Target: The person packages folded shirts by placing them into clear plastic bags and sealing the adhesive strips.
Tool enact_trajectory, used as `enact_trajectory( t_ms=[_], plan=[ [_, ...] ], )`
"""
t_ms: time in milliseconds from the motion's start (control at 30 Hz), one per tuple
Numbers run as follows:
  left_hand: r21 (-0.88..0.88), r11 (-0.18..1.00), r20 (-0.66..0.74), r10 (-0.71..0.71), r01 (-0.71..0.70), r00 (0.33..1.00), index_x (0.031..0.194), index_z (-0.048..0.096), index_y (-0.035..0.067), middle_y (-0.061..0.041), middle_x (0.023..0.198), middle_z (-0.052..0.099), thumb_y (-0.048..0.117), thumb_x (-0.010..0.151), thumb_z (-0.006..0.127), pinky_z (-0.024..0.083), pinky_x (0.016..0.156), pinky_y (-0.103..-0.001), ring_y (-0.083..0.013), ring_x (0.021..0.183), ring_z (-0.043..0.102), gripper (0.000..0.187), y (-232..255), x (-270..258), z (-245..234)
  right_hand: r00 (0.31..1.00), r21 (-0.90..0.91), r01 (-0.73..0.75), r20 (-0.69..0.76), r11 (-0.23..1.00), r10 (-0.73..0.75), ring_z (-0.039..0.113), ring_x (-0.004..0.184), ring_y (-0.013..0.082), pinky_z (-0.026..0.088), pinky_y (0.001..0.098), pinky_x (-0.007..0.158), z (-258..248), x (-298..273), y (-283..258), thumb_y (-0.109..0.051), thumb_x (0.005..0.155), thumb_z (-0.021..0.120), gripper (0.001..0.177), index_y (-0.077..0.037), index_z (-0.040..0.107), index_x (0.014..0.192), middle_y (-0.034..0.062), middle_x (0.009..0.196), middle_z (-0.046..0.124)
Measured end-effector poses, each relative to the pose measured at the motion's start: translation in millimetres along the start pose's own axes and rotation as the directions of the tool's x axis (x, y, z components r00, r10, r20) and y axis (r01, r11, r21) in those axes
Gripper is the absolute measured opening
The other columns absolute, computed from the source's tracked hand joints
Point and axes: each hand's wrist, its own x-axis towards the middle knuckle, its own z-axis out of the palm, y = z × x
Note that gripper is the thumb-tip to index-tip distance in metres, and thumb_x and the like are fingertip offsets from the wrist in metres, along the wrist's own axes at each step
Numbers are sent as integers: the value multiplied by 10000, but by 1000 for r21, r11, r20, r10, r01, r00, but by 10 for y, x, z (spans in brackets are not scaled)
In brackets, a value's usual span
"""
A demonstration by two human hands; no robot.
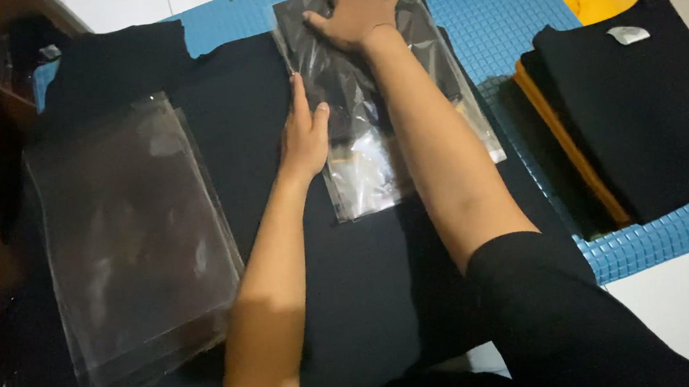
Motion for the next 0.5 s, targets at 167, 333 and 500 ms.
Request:
enact_trajectory(
  t_ms=[167,333,500],
  plan=[
    [103,995,-4,-10,10,1000,1639,101,103,-153,1714,211,372,1050,346,284,1201,-446,-352,1547,293,692,45,-31,-39,996,25,-37,87,999,35,120,1523,462,102,832,1118,-55,-16,-50,-730,956,380,738,-381,298,1601,58,1685,232],
    [113,993,29,-34,31,999,1639,74,99,-144,1724,162,364,1057,336,242,1224,-457,-346,1561,248,691,143,-67,-70,1000,4,-23,19,1000,23,81,1523,452,109,829,1129,-31,-68,-30,-727,984,377,722,-379,299,1611,34,1693,183],
    [125,991,36,-48,43,998,1643,86,107,-136,1728,152,385,1052,335,292,1192,-452,-344,1522,352,698,128,-66,-74,995,57,41,-90,998,-36,68,1521,463,94,848,1133,210,142,193,-742,1040,407,756,-323,192,1632,72,1704,212]
  ],
)
